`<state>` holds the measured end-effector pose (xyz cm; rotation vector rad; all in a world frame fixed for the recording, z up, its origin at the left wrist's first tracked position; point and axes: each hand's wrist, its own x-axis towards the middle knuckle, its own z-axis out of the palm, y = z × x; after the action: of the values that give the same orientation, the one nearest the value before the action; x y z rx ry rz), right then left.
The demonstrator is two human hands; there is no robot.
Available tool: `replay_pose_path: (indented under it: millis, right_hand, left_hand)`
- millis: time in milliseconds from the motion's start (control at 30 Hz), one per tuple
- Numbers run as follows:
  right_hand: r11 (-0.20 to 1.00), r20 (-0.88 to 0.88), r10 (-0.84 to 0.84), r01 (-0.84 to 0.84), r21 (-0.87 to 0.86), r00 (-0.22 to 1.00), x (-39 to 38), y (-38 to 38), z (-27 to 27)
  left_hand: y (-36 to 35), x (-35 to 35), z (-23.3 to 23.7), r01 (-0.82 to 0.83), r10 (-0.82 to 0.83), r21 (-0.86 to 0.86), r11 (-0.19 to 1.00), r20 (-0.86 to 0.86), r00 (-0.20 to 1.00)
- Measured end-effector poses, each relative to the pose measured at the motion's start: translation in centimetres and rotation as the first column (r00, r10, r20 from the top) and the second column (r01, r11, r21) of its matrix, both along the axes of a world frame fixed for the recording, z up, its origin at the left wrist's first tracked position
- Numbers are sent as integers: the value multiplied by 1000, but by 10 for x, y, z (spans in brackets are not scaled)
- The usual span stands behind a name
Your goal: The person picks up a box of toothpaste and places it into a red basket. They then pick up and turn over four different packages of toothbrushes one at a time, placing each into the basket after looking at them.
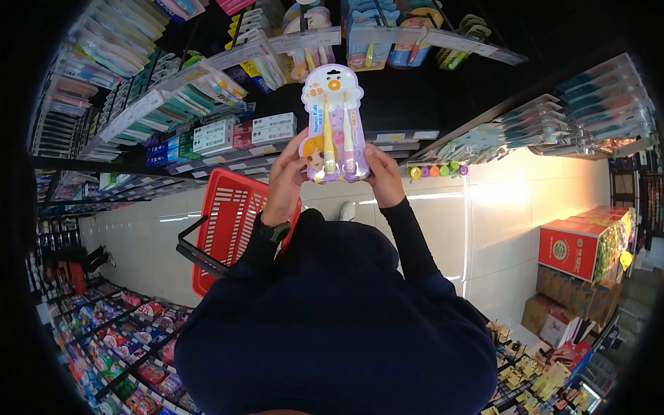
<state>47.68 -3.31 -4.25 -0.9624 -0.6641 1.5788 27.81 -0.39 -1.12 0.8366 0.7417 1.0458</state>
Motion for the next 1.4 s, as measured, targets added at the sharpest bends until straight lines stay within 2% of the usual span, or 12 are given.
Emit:
replay_pose_path:
  millis: [133, 367, 500, 633, 700, 900, 1100, 1333, 1400]
  right_hand:
    - [997, 46, -71, 73, -29, 996, -1, -1, -4]
    - [999, 42, -36, 36, 8, 998, 1, -5, -5]
    - [997, 107, -72, 71, 14, 992, 2, -8, -8]
    - [997, 118, -70, 66, 37, 991, 4, -11, -13]
    - [997, 138, -67, 61, 45, 988, 3, -12, -13]
    - [998, 140, -34, 26, 56, 990, 2, -15, -14]
    - [998, 115, -51, 45, 53, 992, -1, -18, -17]
    - [995, 94, -49, 40, 93, 994, -3, -21, -14]
    - [994, 93, -44, 34, 101, 995, -3, -21, -15]
  left_hand:
    - [-1, -2, 2, 32, -33, -34, 999, -29, 999]
    - [-4, -1, 0, 16, -14, 18, 1000, -96, 995]
    - [-6, 0, -5, -11, 17, 52, 999, -114, 993]
    - [-8, 0, -13, -13, 15, 19, 1000, -114, 993]
    - [-10, 2, -15, -91, 84, -63, 994, -104, 991]
    - [-14, 6, -18, -144, 141, -50, 988, -74, 987]
    - [-15, 9, -12, -135, 140, -119, 984, 30, 990]
    - [-14, 7, -18, -131, 133, -100, 986, 15, 991]
    - [-14, 8, -20, -111, 118, -99, 989, 70, 991]
